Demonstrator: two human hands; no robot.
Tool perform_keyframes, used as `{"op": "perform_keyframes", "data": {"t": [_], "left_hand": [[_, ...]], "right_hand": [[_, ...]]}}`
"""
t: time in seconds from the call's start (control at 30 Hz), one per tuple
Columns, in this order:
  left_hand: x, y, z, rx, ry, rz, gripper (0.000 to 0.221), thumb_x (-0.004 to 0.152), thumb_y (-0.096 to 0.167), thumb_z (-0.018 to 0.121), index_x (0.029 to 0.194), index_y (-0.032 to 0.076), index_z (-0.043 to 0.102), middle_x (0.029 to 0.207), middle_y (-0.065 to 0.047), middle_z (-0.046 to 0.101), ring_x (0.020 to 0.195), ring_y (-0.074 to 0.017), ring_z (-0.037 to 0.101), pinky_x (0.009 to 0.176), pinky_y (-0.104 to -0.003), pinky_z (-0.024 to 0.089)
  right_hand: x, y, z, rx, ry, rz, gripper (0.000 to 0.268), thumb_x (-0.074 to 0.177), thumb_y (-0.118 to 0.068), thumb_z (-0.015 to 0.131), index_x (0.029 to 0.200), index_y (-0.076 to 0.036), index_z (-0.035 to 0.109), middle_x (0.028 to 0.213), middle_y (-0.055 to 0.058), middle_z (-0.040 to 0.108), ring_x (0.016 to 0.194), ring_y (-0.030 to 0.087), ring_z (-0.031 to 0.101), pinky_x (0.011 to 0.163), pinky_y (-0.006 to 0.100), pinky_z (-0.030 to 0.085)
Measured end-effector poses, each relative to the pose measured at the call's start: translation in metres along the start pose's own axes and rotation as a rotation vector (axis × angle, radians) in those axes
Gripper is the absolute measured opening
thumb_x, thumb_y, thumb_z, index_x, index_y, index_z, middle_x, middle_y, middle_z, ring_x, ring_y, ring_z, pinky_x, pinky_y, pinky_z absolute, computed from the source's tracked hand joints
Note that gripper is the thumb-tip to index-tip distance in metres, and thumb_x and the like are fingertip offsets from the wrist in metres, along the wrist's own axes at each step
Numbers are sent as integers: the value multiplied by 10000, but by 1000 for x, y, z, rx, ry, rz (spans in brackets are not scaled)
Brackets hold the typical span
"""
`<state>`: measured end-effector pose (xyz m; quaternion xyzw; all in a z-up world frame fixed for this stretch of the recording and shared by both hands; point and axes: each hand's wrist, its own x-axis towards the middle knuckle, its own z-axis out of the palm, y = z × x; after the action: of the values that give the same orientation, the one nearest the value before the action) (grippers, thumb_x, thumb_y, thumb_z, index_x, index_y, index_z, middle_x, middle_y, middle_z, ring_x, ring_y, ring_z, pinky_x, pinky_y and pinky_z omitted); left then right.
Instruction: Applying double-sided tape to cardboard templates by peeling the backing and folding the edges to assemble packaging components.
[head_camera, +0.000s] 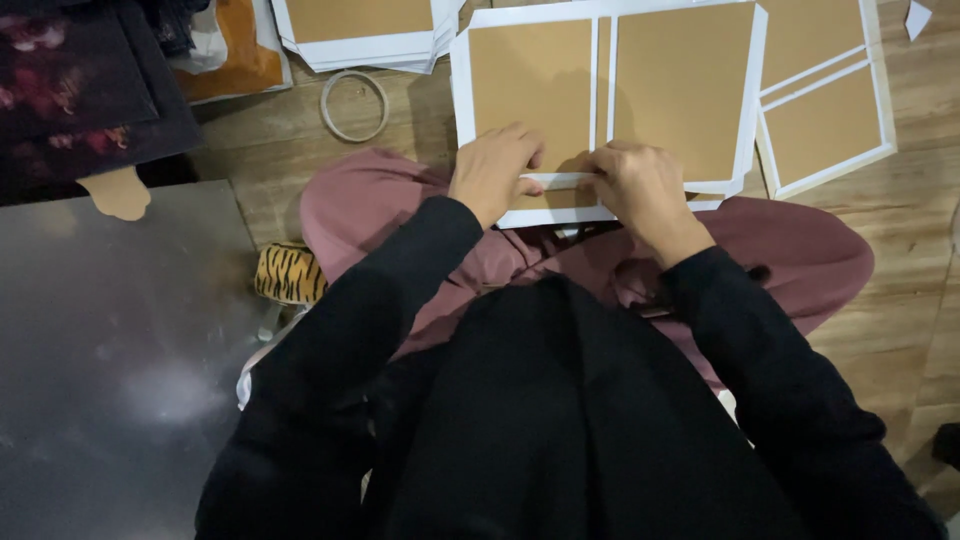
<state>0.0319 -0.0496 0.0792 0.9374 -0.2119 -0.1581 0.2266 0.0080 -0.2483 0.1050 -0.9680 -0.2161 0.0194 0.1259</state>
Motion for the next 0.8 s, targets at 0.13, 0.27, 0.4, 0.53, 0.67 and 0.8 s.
{"op": "perform_keyframes", "data": {"t": [0.13, 0.27, 0.4, 0.53, 0.67, 0.8], "left_hand": [[9, -3, -4, -17, -135, 2, 328, 672, 355, 748, 783, 228, 467, 755, 54, 480, 801, -224, 556, 669, -368, 460], [14, -5, -10, 8, -189, 40, 339, 655, 343, 766, 764, 240, 462, 745, 62, 476, 772, -214, 560, 651, -375, 461], [18, -4, 11, 16, -181, 12, 380, 650, 391, 763, 742, 241, 426, 732, 75, 447, 782, -203, 549, 637, -374, 444], [26, 17, 14, 93, -60, 96, 375, 641, 341, 779, 862, 182, 521, 869, -3, 525, 898, -253, 546, 727, -386, 464], [24, 20, 12, 54, -69, 152, 398, 696, 322, 744, 976, 157, 515, 943, -34, 525, 951, -273, 523, 793, -401, 460], [23, 22, 10, 64, -44, 177, 333, 690, 374, 722, 831, 187, 485, 825, 17, 471, 861, -231, 519, 717, -357, 453]], "right_hand": [[7, 8, 9, 53, -204, 100, 149, 678, -169, 747, 795, -177, 655, 713, -26, 624, 686, 241, 635, 578, 370, 509], [14, 10, 9, 56, -324, 171, 165, 668, -195, 743, 805, -180, 651, 738, -24, 638, 723, 257, 636, 603, 396, 510], [14, 11, 12, 68, -338, 188, 171, 670, -134, 713, 823, -189, 658, 751, -26, 645, 748, 262, 639, 624, 408, 515], [12, 9, 11, 54, -285, 166, 174, 701, -218, 705, 857, -179, 641, 754, -14, 619, 754, 244, 631, 598, 386, 512], [1, 6, -2, -89, -5, 8, 312, 676, -260, 762, 926, -178, 594, 812, -30, 539, 838, 184, 593, 602, 284, 505], [-19, 17, 0, -171, 72, -99, 460, 633, -292, 765, 1042, -195, 578, 961, -40, 555, 960, 153, 532, 652, 266, 510]]}}
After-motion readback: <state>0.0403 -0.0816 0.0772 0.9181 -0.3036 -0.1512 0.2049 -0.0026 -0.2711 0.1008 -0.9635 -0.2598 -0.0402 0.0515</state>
